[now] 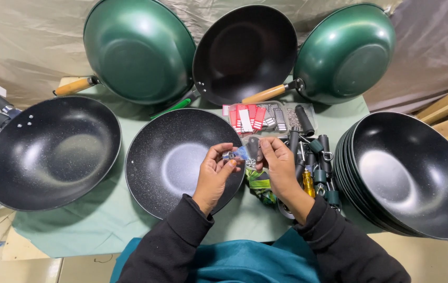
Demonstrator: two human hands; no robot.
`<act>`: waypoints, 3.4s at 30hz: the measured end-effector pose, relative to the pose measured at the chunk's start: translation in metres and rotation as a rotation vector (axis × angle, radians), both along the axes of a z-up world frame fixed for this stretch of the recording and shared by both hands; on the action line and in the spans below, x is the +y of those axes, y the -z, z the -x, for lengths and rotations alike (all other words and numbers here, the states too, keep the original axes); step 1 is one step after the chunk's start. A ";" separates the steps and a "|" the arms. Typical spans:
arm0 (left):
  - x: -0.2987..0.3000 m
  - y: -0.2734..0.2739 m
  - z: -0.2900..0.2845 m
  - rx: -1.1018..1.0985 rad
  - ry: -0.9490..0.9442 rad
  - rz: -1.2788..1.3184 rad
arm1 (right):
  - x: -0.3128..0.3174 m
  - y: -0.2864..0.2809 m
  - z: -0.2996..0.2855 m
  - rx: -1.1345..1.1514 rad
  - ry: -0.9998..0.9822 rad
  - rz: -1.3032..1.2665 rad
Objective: Assembling handles and brackets onto various woks using screws and a screwdriver
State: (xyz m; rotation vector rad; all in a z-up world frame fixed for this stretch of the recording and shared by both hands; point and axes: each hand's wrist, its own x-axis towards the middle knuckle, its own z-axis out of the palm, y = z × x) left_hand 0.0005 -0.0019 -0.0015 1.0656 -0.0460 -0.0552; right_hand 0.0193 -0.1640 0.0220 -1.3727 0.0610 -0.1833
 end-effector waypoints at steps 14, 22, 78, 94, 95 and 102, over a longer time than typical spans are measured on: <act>0.001 -0.005 0.003 -0.024 -0.053 -0.217 | 0.001 0.004 0.000 0.007 -0.001 0.016; 0.006 0.001 0.002 -0.099 -0.155 -0.625 | 0.006 0.003 0.006 -0.007 -0.032 0.097; 0.015 -0.019 -0.002 0.012 -0.009 -0.582 | 0.009 -0.018 0.008 -0.664 0.058 0.968; 0.021 -0.032 0.004 -0.020 -0.111 -0.742 | 0.012 -0.026 0.013 -0.496 -0.148 0.828; 0.022 -0.036 0.003 0.027 -0.103 -0.717 | 0.015 -0.033 0.016 -0.484 -0.150 0.767; 0.030 -0.030 -0.010 0.158 -0.065 -0.632 | 0.013 -0.033 0.009 -0.829 -0.123 0.986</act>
